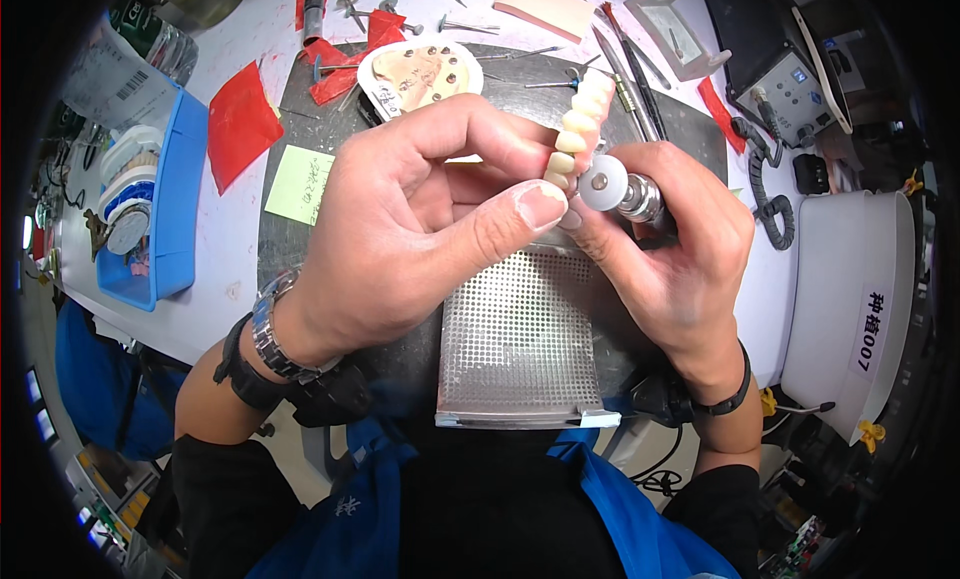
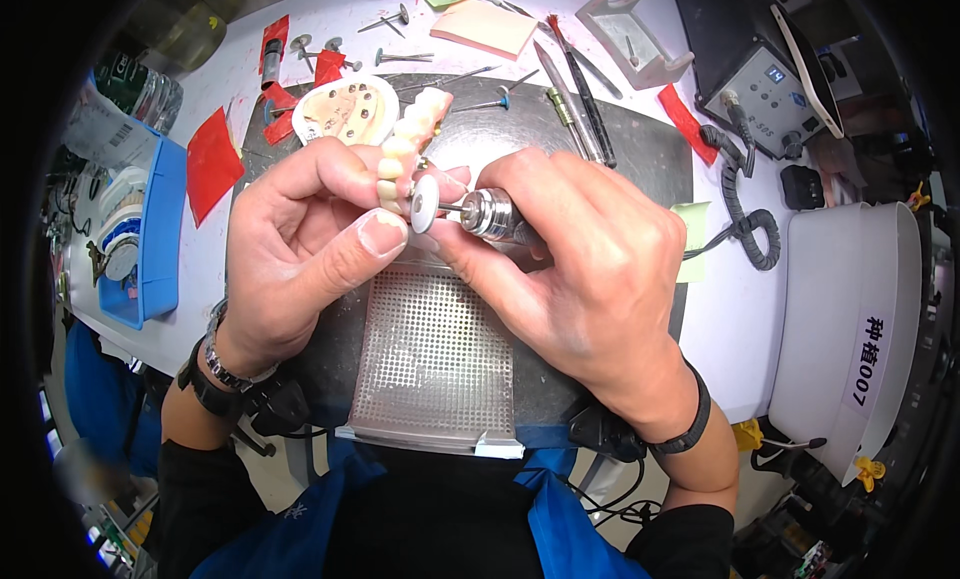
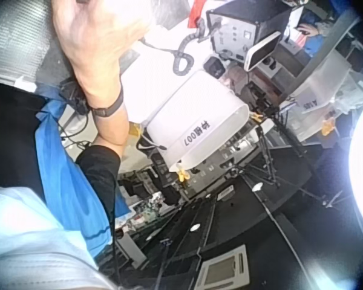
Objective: Polishing and grinding a dental bridge prosthesis using a rotary hand tool at a laboratory workstation.
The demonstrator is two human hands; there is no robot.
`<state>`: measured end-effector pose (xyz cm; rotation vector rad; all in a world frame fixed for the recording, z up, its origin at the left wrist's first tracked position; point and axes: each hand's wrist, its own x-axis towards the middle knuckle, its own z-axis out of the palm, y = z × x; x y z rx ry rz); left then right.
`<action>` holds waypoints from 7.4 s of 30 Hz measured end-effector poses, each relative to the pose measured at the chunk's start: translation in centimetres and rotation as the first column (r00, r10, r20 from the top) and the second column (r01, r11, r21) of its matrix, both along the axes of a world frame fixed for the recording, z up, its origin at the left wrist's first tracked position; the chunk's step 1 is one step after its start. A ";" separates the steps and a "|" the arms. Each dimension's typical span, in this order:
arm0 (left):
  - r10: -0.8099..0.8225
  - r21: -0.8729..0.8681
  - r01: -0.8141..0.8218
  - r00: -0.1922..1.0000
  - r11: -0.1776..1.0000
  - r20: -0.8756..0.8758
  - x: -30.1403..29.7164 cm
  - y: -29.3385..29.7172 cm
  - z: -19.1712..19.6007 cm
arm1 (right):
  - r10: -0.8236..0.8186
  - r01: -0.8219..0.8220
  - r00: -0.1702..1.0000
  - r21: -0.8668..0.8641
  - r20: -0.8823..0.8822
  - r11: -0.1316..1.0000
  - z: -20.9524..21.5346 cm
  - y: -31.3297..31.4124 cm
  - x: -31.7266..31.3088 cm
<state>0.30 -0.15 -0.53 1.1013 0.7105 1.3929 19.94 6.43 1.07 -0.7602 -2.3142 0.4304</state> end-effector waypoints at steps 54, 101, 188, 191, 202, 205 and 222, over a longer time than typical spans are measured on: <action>0.000 -0.016 -0.001 1.000 1.000 -0.013 0.0 -0.5 0.2 | -0.075 0.075 0.997 0.020 -0.029 0.997 0.2 -0.4 -0.5; -0.017 0.070 0.018 1.000 0.997 -0.024 0.7 -0.4 -0.5 | -0.033 0.034 0.999 0.096 -0.010 0.995 0.1 -0.1 -0.5; 0.011 -0.108 -0.021 0.996 0.994 -0.088 0.8 0.0 0.2 | -0.146 0.135 0.987 0.130 0.074 0.982 -0.1 0.4 1.0; 0.006 -0.115 -0.017 0.995 0.993 -0.095 0.8 0.0 0.3 | -0.143 0.134 0.988 0.128 0.062 0.983 -0.2 0.4 1.0; -0.003 -0.099 -0.009 0.993 0.995 -0.114 0.7 0.1 0.2 | -0.151 0.146 0.988 0.115 0.031 0.983 -0.3 0.4 0.9; 0.002 -0.093 -0.013 0.994 0.996 -0.114 0.8 0.0 0.1 | -0.156 0.148 0.986 0.132 0.052 0.980 -0.3 0.4 1.0; 0.005 -0.107 -0.016 0.994 0.994 -0.106 0.8 0.0 0.2 | -0.186 0.175 0.979 0.117 0.085 0.978 -0.1 0.3 1.0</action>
